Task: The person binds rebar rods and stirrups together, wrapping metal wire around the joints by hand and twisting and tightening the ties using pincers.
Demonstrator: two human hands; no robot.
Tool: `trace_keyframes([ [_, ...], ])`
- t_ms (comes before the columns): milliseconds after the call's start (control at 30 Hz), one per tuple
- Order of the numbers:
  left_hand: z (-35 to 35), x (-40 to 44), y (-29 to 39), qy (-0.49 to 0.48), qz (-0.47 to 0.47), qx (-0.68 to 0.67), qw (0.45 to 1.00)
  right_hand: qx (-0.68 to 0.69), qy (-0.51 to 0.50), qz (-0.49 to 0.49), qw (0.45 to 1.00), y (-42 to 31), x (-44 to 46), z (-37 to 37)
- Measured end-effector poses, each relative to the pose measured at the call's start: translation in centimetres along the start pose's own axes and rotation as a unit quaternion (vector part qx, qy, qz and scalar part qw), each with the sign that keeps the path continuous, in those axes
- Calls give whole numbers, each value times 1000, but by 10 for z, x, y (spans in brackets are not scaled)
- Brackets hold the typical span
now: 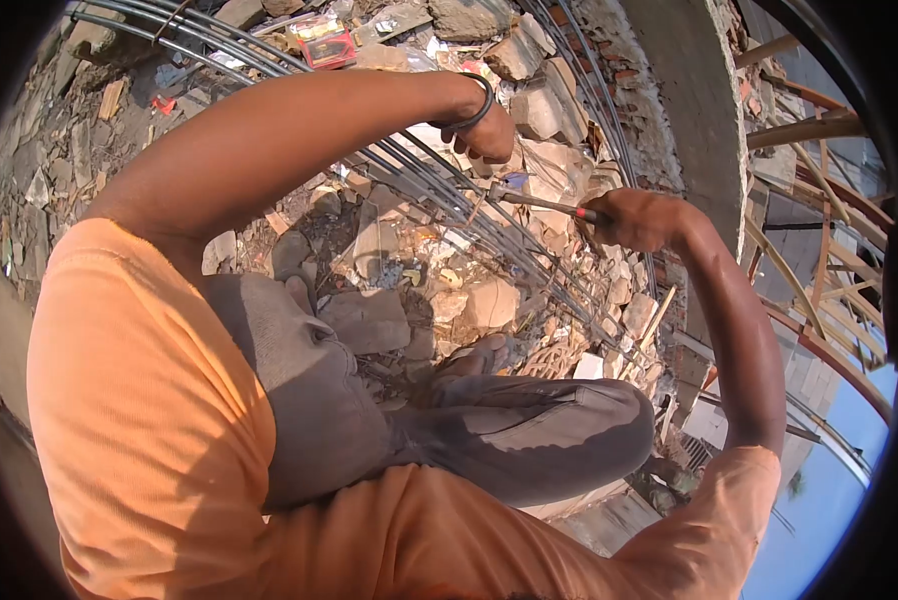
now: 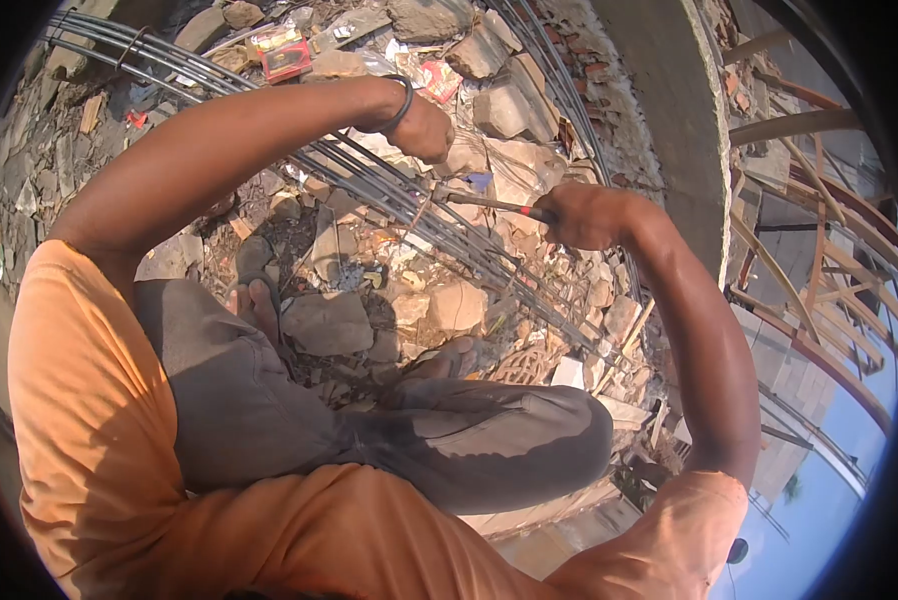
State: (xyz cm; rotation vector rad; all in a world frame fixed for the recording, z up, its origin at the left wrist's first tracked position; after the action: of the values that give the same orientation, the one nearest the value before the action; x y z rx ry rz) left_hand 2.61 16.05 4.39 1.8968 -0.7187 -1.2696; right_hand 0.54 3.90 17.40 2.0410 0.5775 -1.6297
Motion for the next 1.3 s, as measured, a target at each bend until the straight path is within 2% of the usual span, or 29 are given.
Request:
trace_keyframes([
  [33, 7, -10, -8, -25, -22, 20, 999, -3, -34, 7, 999, 0, 2, 2],
  [67, 17, -11, -7, -51, 41, 47, 997, 30, -44, 4, 999, 0, 4, 3],
  [133, 31, -6, -13, -60, 64, 61, 994, 96, -64, 3, 993, 8, 4, 9],
  [233, 31, -2, -15, -52, 70, 88, 992, 95, -37, 1, 995, 14, 9, 10],
  [333, 32, -4, -15, -47, 91, 88, 991, 195, -15, 57, 979, 4, -3, 8],
  [400, 36, -3, -19, -57, 98, 46, 993, 168, 32, 55, 984, 7, 2, 16],
  [533, 32, -27, -10, -30, 100, 78, 991, 125, 126, 14, 984, 13, 16, 34],
  [667, 32, -31, -10, -8, 102, 69, 992, 136, 132, -12, 982, 14, 22, 42],
  [800, 33, -30, -17, -1, 62, 9, 998, 148, 110, -7, 983, 20, 28, 47],
  [867, 25, -23, -5, 15, 113, 91, 989, 186, 95, -12, 978, 23, 24, 43],
  [900, 21, -19, 2, 23, 138, 133, 981, 226, 48, -18, 973, 22, 19, 39],
  [933, 5, -21, 15, 104, 166, 30, 980, 265, -2, -24, 964, 19, 12, 31],
  [967, -6, -15, 34, 148, 193, 12, 970, 305, -50, -30, 951, 17, 7, 26],
  [1000, -11, -20, 60, 141, 222, -27, 965, 325, -78, -16, 942, 19, 7, 21],
  [1033, -10, -18, 83, 178, 285, -5, 942, 345, -106, -3, 933, 19, 9, 17],
  [1067, -1, -30, 102, 126, 235, -14, 964, 364, -134, 10, 922, 21, 12, 11],
  [1100, 9, -18, 108, 152, 226, 28, 962, 350, -167, 12, 922, 23, 14, 3],
  [1133, 18, -4, 109, 179, 215, 68, 958, 340, -149, 19, 928, 25, 14, -6],
  [1200, 14, 10, 106, 134, 261, 23, 956, 323, -118, 29, 938, 26, 12, -19],
  [1233, 13, 11, 97, 51, 218, -79, 972, 158, -44, -1, 986, 24, 13, -33],
  [1267, 10, 13, 92, 71, 214, -97, 970, 2, 89, -33, 995, 16, 9, -46],
  [1300, 6, 24, 82, 91, 210, -111, 967, -153, 223, -63, 961, 1, -7, -48],
])
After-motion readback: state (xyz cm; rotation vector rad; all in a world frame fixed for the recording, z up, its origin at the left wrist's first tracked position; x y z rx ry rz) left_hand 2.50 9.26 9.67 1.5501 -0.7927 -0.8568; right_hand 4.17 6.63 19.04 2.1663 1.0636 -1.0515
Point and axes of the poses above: each hand's wrist, its own x-axis towards the middle knuckle, its own z-axis out of the palm, y = z × x, the point moved 7 cm from there along x, towards the middle knuckle, and after that the axes turned 3 degrees about -z, right-handed, at the moved point
